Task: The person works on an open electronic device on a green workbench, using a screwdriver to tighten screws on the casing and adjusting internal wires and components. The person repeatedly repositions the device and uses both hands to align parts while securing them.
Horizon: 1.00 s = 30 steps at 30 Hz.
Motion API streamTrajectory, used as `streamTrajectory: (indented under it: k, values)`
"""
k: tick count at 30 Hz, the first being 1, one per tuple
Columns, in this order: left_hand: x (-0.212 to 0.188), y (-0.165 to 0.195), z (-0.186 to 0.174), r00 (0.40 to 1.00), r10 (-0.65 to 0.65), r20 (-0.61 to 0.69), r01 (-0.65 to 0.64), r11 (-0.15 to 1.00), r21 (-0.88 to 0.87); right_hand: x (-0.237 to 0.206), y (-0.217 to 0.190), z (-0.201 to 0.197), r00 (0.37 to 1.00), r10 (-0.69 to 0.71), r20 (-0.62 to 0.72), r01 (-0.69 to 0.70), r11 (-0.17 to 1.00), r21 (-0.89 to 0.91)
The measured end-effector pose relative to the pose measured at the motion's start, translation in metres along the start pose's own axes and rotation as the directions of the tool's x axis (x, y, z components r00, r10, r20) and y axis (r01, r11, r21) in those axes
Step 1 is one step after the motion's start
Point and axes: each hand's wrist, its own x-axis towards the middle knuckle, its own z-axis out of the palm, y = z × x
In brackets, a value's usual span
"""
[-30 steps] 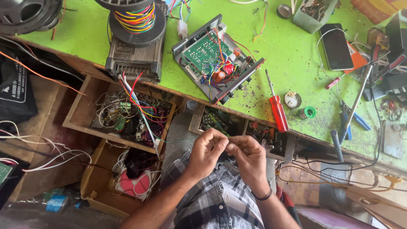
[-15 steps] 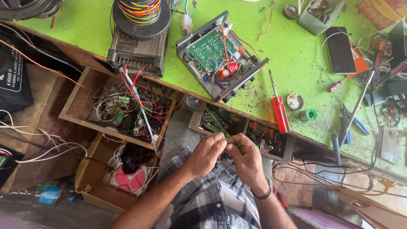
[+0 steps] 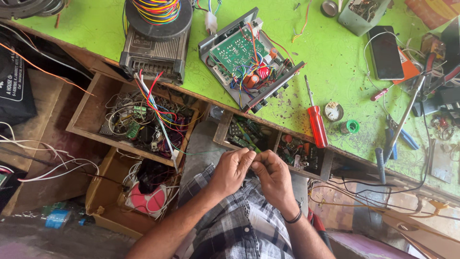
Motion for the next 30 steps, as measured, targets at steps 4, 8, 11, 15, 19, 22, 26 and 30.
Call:
streamTrajectory:
  k: [4, 8, 11, 15, 19, 22, 26, 30]
  values:
    - [-0.002, 0.003, -0.008, 0.973, -0.111, 0.201, 0.149, 0.971, -0.185, 0.001, 0.003, -0.003, 0.998, 0.039, 0.042, -0.048, 0.971, 0.236]
    - [-0.002, 0.001, -0.01, 0.978, -0.059, 0.199, 0.083, 0.99, -0.115, 0.0, 0.007, -0.004, 0.997, 0.032, 0.072, -0.053, 0.952, 0.302]
    - [-0.004, -0.008, -0.006, 0.989, 0.077, 0.124, -0.066, 0.994, -0.092, 0.0, 0.008, -0.004, 0.995, 0.045, 0.085, -0.068, 0.952, 0.297]
    - [-0.012, -0.02, 0.002, 1.0, 0.006, 0.001, -0.006, 1.0, 0.008, -0.004, 0.0, -0.001, 0.997, -0.008, 0.08, -0.002, 0.992, 0.126]
    - [-0.003, -0.018, -0.008, 0.951, 0.062, -0.304, -0.067, 0.998, -0.006, 0.006, -0.018, -0.006, 0.993, -0.105, 0.053, 0.102, 0.993, 0.053]
    - [0.026, -0.001, -0.031, 0.958, 0.093, -0.272, -0.095, 0.995, 0.008, 0.037, -0.034, -0.024, 0.945, -0.234, -0.228, 0.146, 0.927, -0.345]
    - [0.081, 0.027, -0.05, 0.908, 0.338, -0.248, -0.295, 0.935, 0.195, 0.09, -0.041, -0.025, 0.857, -0.43, -0.286, 0.29, 0.859, -0.421]
    - [0.115, 0.036, -0.049, 0.967, 0.206, -0.15, -0.168, 0.958, 0.232, 0.105, -0.035, -0.013, 0.88, -0.344, -0.328, 0.232, 0.913, -0.335]
